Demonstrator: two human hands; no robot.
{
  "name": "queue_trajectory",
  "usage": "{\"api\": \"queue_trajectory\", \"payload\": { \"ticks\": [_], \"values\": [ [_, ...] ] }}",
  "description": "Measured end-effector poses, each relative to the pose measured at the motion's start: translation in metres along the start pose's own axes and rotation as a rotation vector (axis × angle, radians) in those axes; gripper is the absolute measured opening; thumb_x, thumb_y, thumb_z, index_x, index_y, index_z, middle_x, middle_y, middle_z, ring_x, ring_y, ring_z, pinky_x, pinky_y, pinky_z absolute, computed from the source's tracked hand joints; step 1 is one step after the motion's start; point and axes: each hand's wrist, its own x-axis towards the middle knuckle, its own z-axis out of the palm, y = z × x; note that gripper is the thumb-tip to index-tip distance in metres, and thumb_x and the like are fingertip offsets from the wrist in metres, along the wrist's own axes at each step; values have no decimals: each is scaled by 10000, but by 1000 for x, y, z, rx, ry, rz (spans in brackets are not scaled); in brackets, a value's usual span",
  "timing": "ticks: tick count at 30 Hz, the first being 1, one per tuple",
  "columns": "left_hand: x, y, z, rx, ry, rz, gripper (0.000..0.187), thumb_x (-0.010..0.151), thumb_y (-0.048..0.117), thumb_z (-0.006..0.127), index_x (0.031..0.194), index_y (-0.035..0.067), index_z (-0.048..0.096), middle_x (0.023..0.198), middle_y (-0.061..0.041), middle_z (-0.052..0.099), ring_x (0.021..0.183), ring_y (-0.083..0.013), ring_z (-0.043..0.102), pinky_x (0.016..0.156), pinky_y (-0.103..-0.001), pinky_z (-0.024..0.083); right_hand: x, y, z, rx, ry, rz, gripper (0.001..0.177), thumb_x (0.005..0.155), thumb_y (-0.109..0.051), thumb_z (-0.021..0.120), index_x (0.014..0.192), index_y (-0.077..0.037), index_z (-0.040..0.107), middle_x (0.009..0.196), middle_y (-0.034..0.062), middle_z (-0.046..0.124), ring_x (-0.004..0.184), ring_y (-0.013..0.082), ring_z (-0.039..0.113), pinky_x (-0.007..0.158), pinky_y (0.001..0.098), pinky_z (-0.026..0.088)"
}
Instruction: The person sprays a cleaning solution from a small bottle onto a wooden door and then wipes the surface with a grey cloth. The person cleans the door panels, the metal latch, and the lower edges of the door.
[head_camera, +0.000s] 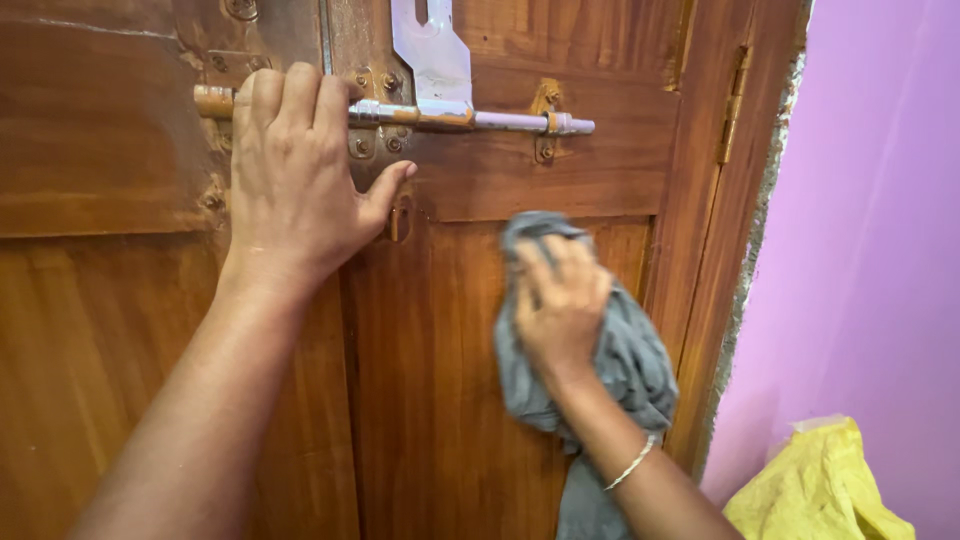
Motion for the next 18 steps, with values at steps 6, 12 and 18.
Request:
{"api": "queue_trajectory", "payload": {
  "ticks": [6, 12, 18],
  "values": [
    [-3, -1, 1, -28, 6, -5, 572, 849, 372, 896, 1187, 13, 605, 1167, -154, 537, 1198, -356, 494, 1157, -482, 353, 12, -79, 2, 113, 87, -29, 307, 974, -219, 709, 1279, -186, 698, 1299, 56, 633, 1268, 308, 548, 1043, 513, 399],
    [-3, -3, 3, 0, -6, 7, 584, 860, 375, 898, 1199, 5, 598, 1167, -163, 535, 1201, -357, 500, 1178, -498, 346, 1, -62, -2, 117, 8, -171, 328, 980, -244, 697, 1302, -184, 694, 1305, 49, 629, 1259, 292, 549, 1016, 496, 397],
    [-3, -5, 3, 29, -30, 8, 583, 869, 383, 888, 1208, 6, 601, 1145, -165, 533, 1216, -357, 496, 1193, -493, 339, 0, 15, 11, -51, 1, 7, 274, 999, -258, 654, 1260, -180, 632, 1321, 59, 595, 1303, 279, 523, 1009, 468, 373]
  ]
}}
